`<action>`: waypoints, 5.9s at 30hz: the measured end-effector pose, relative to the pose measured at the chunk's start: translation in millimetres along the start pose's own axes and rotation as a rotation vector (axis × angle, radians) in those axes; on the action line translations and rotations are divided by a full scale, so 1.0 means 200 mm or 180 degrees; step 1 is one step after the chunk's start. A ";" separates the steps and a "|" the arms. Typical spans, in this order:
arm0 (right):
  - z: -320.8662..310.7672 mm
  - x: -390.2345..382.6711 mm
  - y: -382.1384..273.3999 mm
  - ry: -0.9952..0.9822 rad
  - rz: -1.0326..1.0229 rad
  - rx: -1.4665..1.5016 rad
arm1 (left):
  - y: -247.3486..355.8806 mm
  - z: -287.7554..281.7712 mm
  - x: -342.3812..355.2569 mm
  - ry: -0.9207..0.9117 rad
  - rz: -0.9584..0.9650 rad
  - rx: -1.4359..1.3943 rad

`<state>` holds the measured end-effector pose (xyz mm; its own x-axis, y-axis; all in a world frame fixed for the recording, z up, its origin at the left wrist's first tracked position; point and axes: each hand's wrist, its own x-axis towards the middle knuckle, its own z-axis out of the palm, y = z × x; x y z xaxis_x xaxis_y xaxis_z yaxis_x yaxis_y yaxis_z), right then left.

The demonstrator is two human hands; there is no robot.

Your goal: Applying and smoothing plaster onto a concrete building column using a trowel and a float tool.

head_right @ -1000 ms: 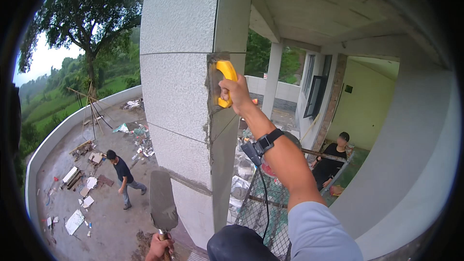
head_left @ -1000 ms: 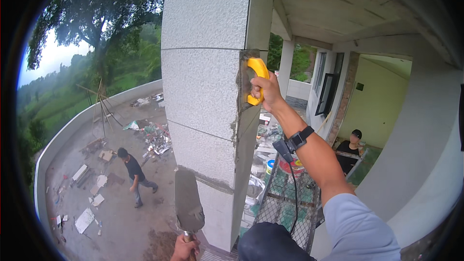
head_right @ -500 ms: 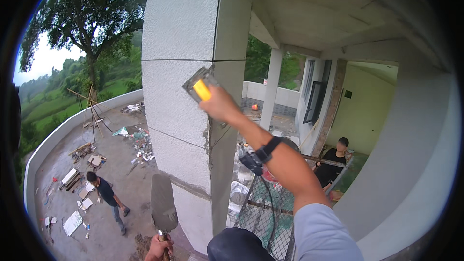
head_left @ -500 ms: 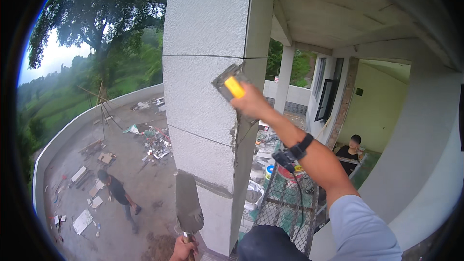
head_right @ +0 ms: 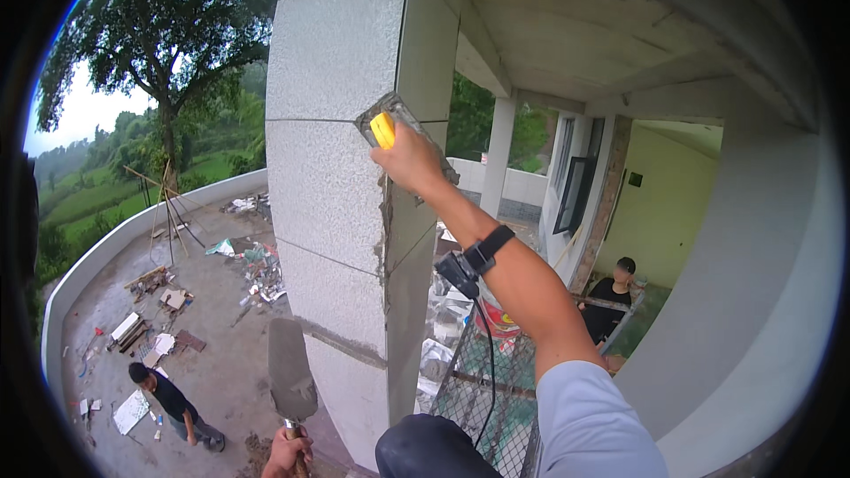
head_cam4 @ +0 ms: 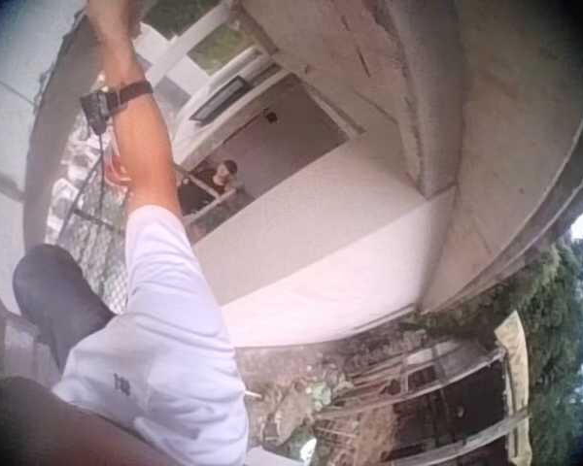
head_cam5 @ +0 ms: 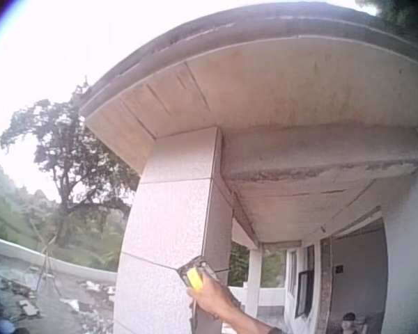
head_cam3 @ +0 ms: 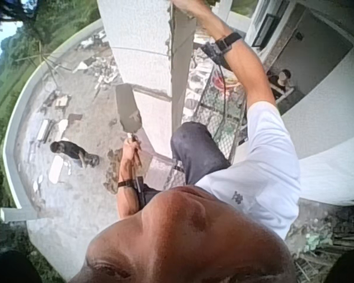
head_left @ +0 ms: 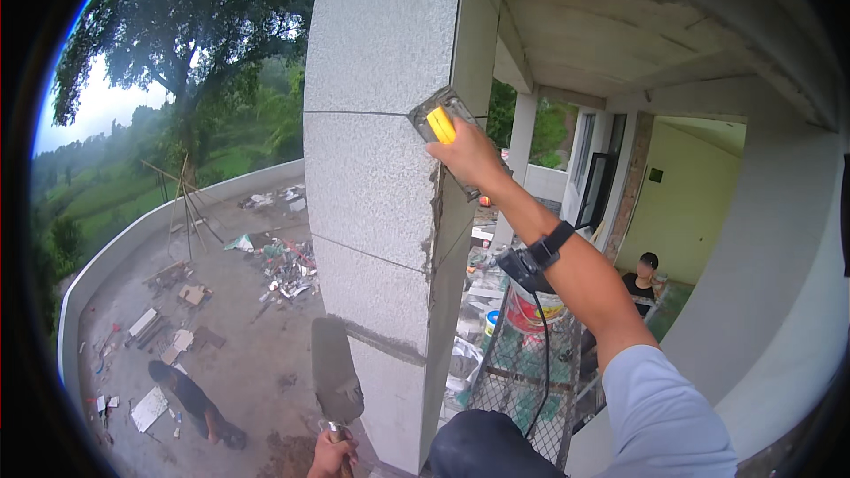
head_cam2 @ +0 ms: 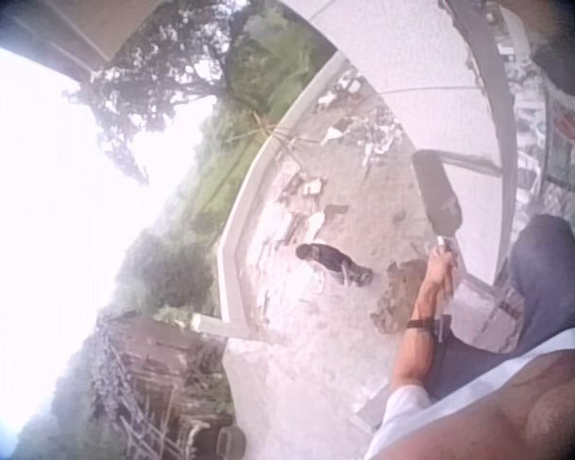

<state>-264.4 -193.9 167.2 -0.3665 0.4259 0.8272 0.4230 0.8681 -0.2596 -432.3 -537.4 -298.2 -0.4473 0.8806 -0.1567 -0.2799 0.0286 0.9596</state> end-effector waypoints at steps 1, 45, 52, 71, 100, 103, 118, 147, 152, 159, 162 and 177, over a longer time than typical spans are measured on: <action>0.01 0.03 0.00 -0.0183 0.0008 -0.0063 | 0.01 0.01 0.00 0.0007 -0.0058 -0.0024; -0.11 0.25 0.21 0.0239 0.0883 0.3336 | 0.01 0.03 0.05 -0.0153 -0.0013 0.0170; -0.24 0.13 0.20 0.0693 0.0962 0.2139 | -0.05 -0.04 0.05 -0.0066 0.0140 0.0088; -0.23 -0.02 -0.10 -0.0834 -0.0572 -0.1089 | 0.02 0.00 -0.02 -0.0063 0.0339 0.0421; 0.08 -0.18 0.24 0.0321 0.0321 0.2435 | 0.00 -0.01 0.02 -0.0131 0.0030 0.0268; 0.07 -0.08 0.34 0.0729 0.0467 0.1970 | 0.03 0.00 -0.01 0.0016 -0.0068 0.0365; -0.29 0.45 0.01 0.0061 0.0644 0.3626 | -0.04 -0.01 0.09 -0.0093 -0.0042 0.0288; 0.35 -1.27 -0.35 -0.2465 -0.3177 0.1062 | 0.32 0.10 -0.09 -0.0321 0.0363 -0.0563; 0.36 -1.22 -0.37 -0.2385 -0.3512 0.0650 | 0.39 0.11 -0.13 -0.0411 0.0496 -0.0187; 0.29 -1.09 -0.32 -0.1668 -0.3646 0.0630 | 0.37 0.09 -0.10 -0.0110 0.1049 0.1239; 0.25 -1.04 -0.28 -0.1968 -0.3210 0.0879 | 0.32 0.06 -0.08 0.0218 0.1314 0.1770; -0.17 -0.32 -0.05 0.0048 -0.0646 0.2004 | 0.43 0.25 0.01 0.0789 0.0087 0.0745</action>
<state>-217.5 -237.2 133.9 -0.3744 0.2384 0.8961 -0.2202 0.9159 -0.3356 -415.2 -509.0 -203.5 -0.6529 0.7415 -0.1547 -0.0753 0.1397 0.9873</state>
